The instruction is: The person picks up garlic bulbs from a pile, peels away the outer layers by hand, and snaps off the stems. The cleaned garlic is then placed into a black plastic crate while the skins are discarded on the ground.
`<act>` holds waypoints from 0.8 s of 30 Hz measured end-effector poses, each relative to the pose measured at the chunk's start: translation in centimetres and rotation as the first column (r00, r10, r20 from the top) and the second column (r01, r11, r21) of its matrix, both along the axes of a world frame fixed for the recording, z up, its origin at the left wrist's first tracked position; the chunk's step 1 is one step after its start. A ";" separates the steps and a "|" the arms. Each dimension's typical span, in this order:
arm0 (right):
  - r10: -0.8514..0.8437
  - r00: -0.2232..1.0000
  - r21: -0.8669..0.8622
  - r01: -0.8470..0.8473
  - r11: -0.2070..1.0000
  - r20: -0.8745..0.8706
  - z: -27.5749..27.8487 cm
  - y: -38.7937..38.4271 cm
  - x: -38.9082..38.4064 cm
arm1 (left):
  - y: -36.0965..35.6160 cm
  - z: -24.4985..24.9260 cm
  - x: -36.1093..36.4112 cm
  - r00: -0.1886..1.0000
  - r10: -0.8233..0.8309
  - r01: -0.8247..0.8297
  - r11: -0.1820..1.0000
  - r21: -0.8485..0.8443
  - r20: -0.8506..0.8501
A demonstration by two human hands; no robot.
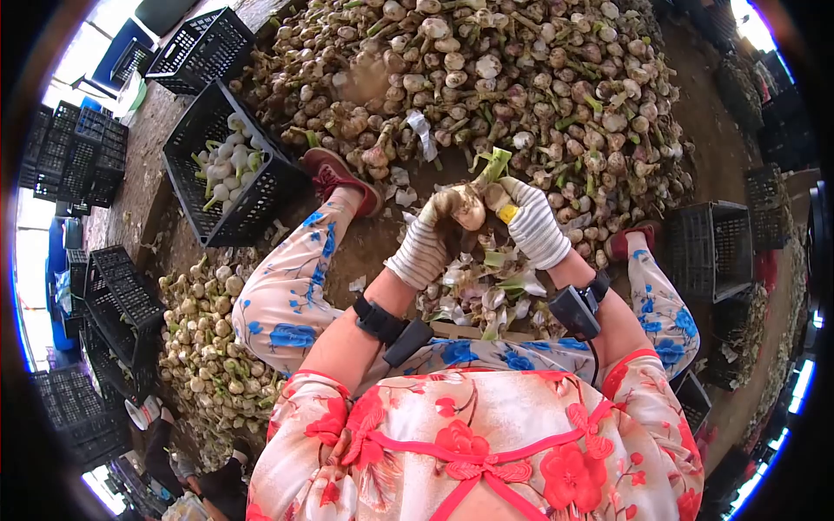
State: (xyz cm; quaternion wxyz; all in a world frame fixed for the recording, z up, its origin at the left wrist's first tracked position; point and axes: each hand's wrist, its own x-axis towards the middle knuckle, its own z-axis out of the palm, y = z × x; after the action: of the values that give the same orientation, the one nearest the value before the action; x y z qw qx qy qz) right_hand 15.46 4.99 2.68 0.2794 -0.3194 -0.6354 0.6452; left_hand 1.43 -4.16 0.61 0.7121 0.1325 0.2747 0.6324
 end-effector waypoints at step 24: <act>-0.030 0.998 -0.244 0.015 0.970 -0.058 -1.2 0.4 -1.9 | 0.8 -1.2 -1.6 0.996 0.030 -0.022 0.995 -0.092 0.087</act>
State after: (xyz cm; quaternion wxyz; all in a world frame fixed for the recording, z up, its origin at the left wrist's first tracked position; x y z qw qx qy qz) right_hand 13.61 5.36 1.50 0.2650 -0.3385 -0.5389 0.7245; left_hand -0.13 -3.36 -0.61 0.7206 0.0681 0.2732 0.6337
